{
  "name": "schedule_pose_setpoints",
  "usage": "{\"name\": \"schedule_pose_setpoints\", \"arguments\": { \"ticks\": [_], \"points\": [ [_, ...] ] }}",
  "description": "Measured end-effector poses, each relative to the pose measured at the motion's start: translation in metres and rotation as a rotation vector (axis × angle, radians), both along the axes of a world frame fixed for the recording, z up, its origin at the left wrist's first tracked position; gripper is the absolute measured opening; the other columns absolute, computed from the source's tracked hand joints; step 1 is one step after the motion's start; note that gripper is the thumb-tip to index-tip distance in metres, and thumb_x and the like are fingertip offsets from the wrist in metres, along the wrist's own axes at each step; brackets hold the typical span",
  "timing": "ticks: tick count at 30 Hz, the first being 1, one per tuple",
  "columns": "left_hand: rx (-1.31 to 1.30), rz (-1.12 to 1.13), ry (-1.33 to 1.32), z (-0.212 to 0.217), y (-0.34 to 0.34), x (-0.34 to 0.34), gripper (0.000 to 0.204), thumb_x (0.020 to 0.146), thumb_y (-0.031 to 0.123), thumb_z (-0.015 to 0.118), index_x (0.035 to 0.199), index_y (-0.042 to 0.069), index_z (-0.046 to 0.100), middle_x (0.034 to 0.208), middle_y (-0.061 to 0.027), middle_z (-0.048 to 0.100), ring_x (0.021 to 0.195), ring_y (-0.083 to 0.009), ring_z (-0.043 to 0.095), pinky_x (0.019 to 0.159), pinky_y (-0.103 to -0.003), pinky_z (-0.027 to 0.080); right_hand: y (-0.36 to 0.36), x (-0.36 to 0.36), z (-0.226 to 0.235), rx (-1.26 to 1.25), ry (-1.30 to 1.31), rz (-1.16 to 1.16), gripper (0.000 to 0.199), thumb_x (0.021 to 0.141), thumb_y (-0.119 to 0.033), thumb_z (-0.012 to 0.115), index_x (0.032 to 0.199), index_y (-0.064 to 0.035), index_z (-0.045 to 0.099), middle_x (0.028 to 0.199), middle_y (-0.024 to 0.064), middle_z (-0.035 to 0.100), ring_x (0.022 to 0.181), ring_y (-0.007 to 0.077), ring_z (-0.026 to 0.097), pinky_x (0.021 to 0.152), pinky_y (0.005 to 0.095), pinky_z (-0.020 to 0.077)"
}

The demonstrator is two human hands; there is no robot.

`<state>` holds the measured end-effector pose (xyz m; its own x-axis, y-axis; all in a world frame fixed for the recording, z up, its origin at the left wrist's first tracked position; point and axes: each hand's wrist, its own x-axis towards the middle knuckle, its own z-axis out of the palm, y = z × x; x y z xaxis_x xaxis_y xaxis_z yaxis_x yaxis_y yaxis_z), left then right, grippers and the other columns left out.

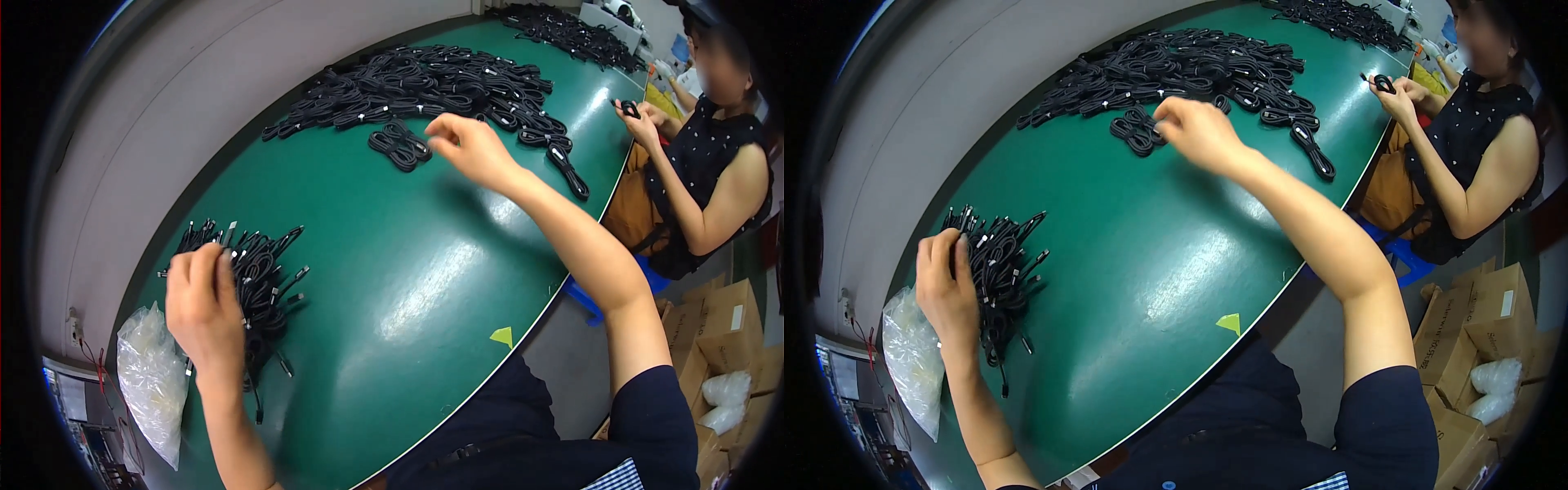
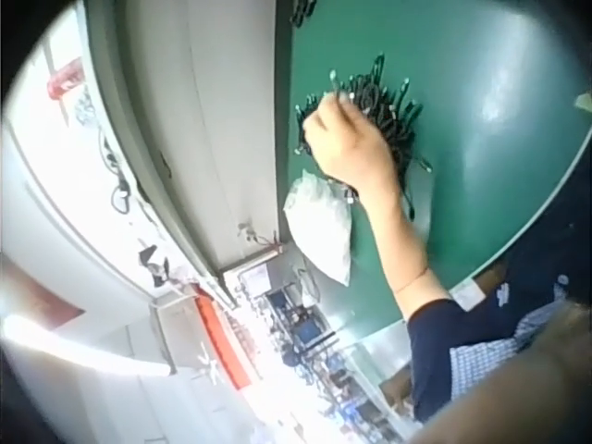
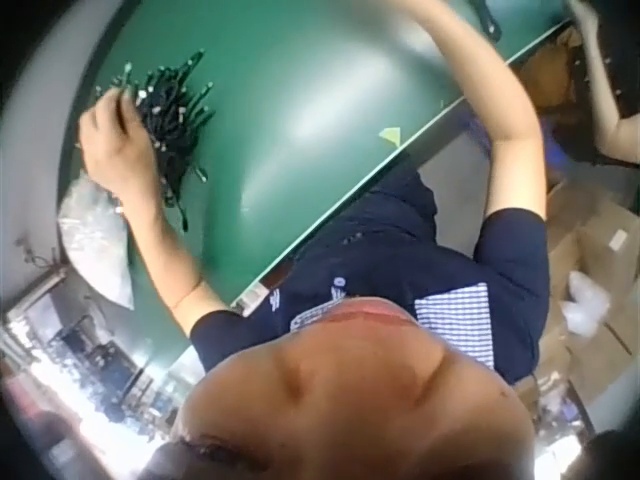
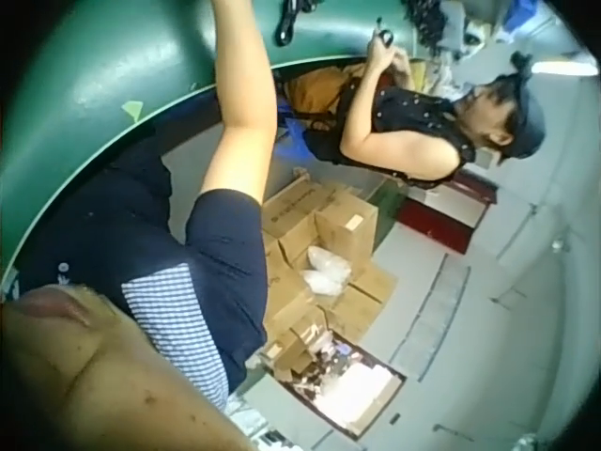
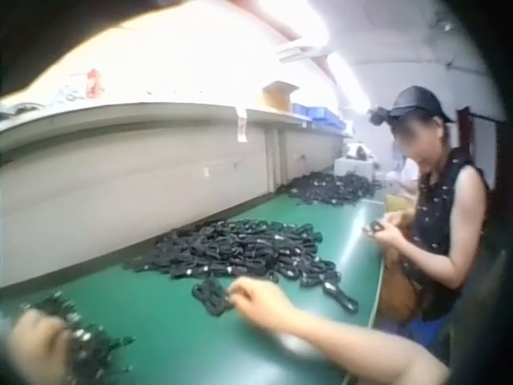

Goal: Bundling and organizing USB cables using small plastic ties at a factory assembly station.

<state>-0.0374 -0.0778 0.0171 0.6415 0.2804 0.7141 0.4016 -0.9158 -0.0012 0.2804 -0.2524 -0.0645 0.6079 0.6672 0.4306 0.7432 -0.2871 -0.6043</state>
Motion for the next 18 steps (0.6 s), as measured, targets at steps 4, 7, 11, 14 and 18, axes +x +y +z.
{"name": "schedule_pose_setpoints", "arguments": {
  "ticks": [4,7,11,14,18],
  "points": [
    [-0.093,0.141,0.374,-0.054,0.067,-0.024,0.038,0.092,0.022,0.055,0.126,0.006,0.051,0.123,-0.0162,0.053,0.117,-0.0337,0.047,0.102,-0.045,0.032,0.033,0.056,-0.017,-0.21,-0.397,-0.212,0.023,0.086,-0.018,0.054,0.104,-0.0059,0.064,0.098,0.0135,0.065,0.096,0.0307,0.062,0.081,0.0423,0.0507],
    [-0.437,0.048,0.319,-0.047,0.046,-0.012,0.046,0.093,0.023,0.054,0.135,0.01,0.043,0.141,-0.0154,0.04,0.133,-0.0304,0.035,0.112,-0.048,0.016,0.05,0.088,-0.038,-0.349,-0.458,-0.312,0.022,0.086,-0.018,0.053,0.103,-0.005,0.062,0.1,0.0139,0.061,0.099,0.03,0.06,0.081,0.0415,0.0516],
    [-0.252,0.033,0.289,-0.034,0.029,-0.015,0.042,0.091,0.02,0.056,0.131,0.009,0.048,0.136,-0.014,0.045,0.131,-0.0299,0.037,0.111,-0.046,0.019,0.074,0.08,-0.043,-0.36,-0.538,-0.411,0.018,0.085,-0.016,0.053,0.097,-0.0053,0.061,0.094,0.0126,0.059,0.095,0.0271,0.061,0.078,0.0384,0.0525],
    [-0.33,-0.179,0.203,-0.023,0.001,-0.006,0.035,0.084,0.013,0.062,0.118,0.006,0.057,0.129,-0.0149,0.049,0.126,-0.0327,0.041,0.106,-0.044,0.028,0.056,0.08,-0.037,-0.348,-0.591,-0.347,0.018,0.084,-0.017,0.054,0.096,-0.0052,0.06,0.094,0.0127,0.059,0.093,0.0272,0.061,0.076,0.0394,0.0525],
    [-0.498,-0.411,0.132,-0.019,-0.017,-0.001,0.03,0.081,0.004,0.064,0.11,0.005,0.061,0.125,-0.0148,0.052,0.117,-0.0308,0.05,0.097,-0.039,0.041,0.033,0.035,-0.011,-0.08,-0.429,-0.196,0.022,0.079,-0.019,0.065,0.095,-0.0072,0.056,0.092,0.0107,0.056,0.09,0.0295,0.058,0.075,0.0406,0.0493]
  ]
}}
